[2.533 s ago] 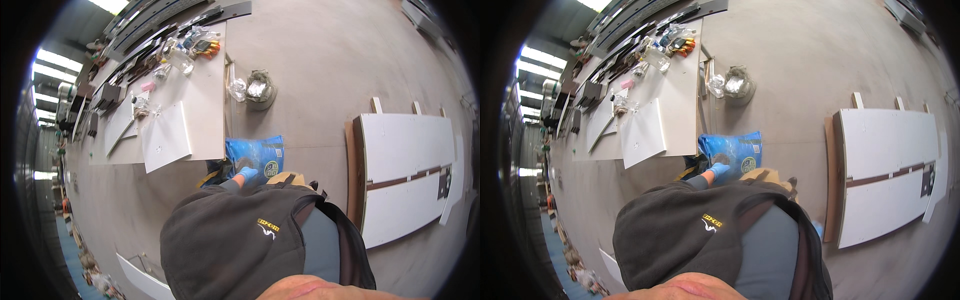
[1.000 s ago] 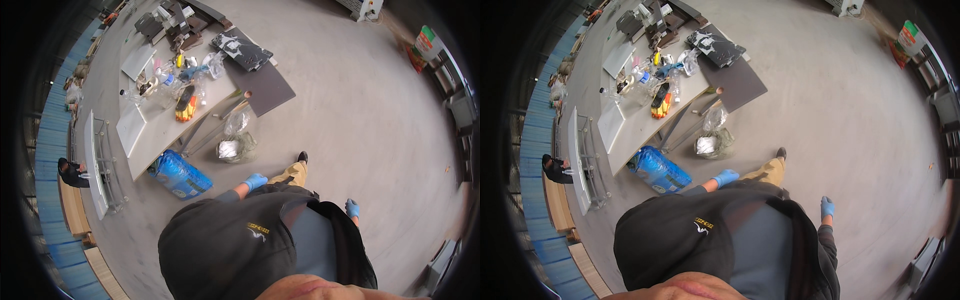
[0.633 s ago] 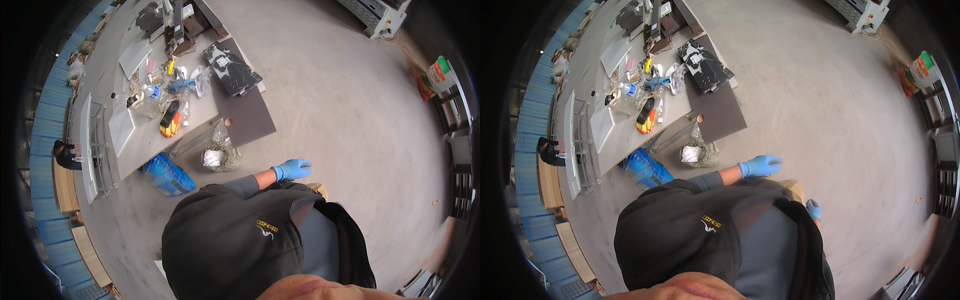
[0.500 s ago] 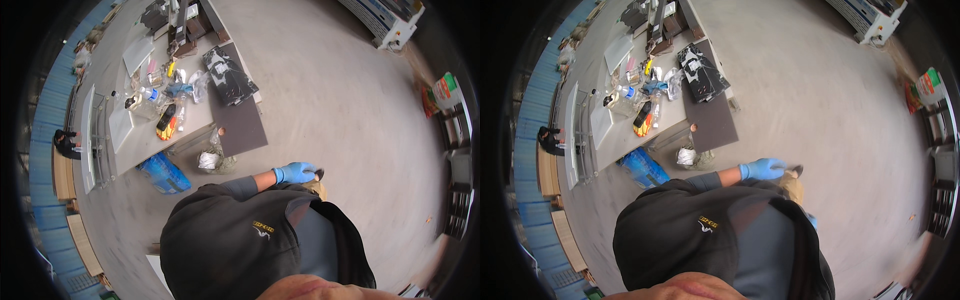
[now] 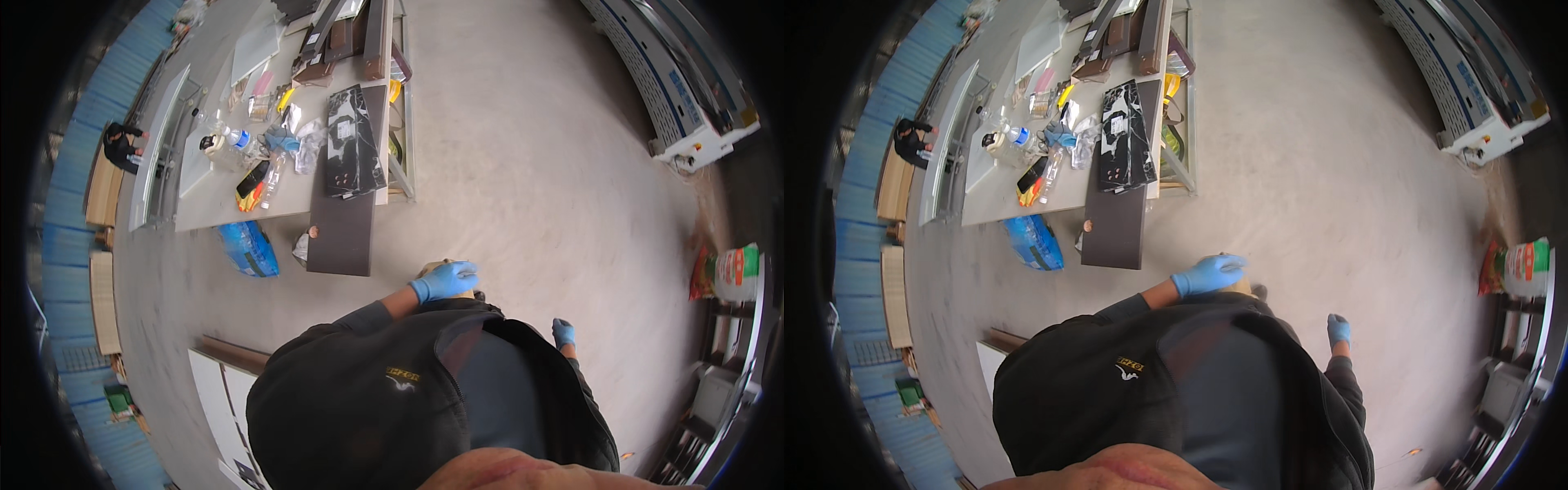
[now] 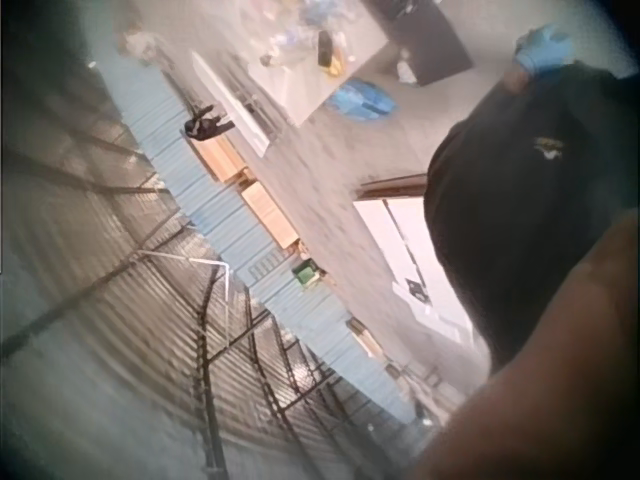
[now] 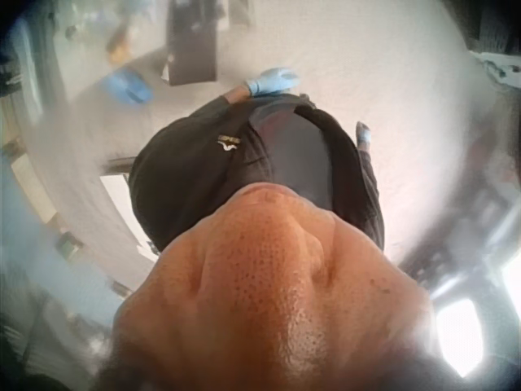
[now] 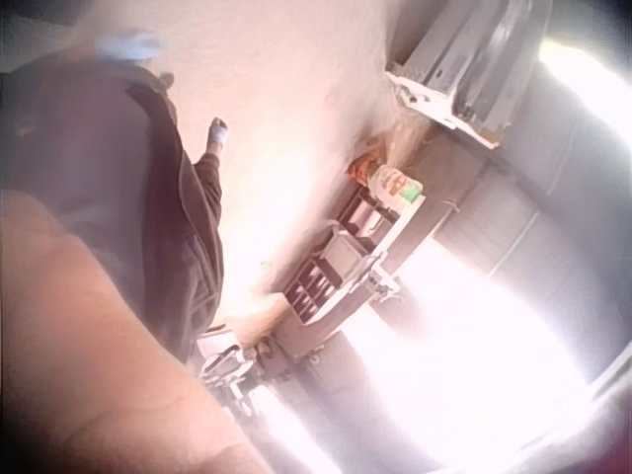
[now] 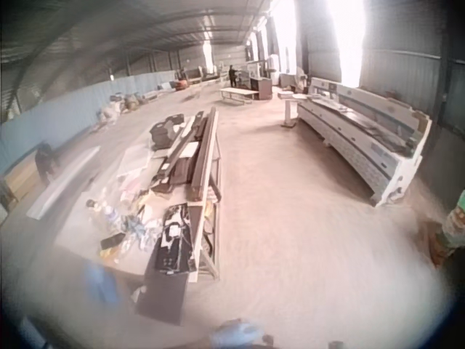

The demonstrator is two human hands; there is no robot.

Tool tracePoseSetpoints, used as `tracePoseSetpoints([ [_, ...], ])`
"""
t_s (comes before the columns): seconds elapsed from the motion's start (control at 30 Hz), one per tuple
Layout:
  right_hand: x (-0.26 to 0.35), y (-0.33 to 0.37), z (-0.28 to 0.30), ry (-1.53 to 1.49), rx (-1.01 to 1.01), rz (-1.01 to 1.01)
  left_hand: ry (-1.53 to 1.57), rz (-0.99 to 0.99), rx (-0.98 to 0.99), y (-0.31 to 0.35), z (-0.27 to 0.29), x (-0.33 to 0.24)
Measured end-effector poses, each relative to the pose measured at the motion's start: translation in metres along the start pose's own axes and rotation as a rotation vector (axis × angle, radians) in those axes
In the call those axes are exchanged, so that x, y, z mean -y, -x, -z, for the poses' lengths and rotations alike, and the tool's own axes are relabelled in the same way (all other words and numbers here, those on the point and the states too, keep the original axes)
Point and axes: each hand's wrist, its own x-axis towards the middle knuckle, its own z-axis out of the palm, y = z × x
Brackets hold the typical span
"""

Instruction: The person wipes white panels with a cloth, then retrieves dark brown panels from a rack and places them on the floor. The person aligns the dark panels with the white panels and begins fitting them together.

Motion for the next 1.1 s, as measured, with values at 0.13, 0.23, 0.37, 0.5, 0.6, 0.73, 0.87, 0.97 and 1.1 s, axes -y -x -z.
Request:
tracePoseSetpoints([
  [0.13,0.093,-0.079,0.016,-0.037,-0.002,0.102,-0.089,-0.069,-0.172,-0.038,0.026,-0.005],
  [0.23,0.143,-0.125,-0.003,-0.015,0.167,0.182,-0.024,-0.056,-0.325,-0.068,0.057,-0.017],
  [0.37,0.192,-0.171,-0.039,0.028,0.384,0.143,0.002,-0.118,-0.426,-0.123,0.12,-0.042],
  [0.5,0.265,-0.206,-0.048,0.364,0.47,0.329,0.18,-0.17,-0.571,-0.188,0.179,-0.071],
  [0.6,0.341,-0.232,-0.036,0.328,0.357,0.319,0.311,-0.2,-0.574,-0.23,0.23,-0.091],
  [0.73,0.439,-0.267,-0.036,0.175,0.362,0.261,0.375,-0.323,-0.735,-0.272,0.3,-0.12],
  [0.87,0.531,-0.307,-0.047,0.246,0.441,0.12,0.265,-0.359,-1.061,-0.3,0.372,-0.131],
  [0.97,0.616,-0.346,-0.061,0.325,0.522,0.105,0.127,-0.223,-1.307,-0.314,0.426,-0.127],
  [1.1,0.751,-0.424,-0.063,0.544,0.509,0.346,0.187,-0.167,-1.59,-0.326,0.49,-0.125],
])
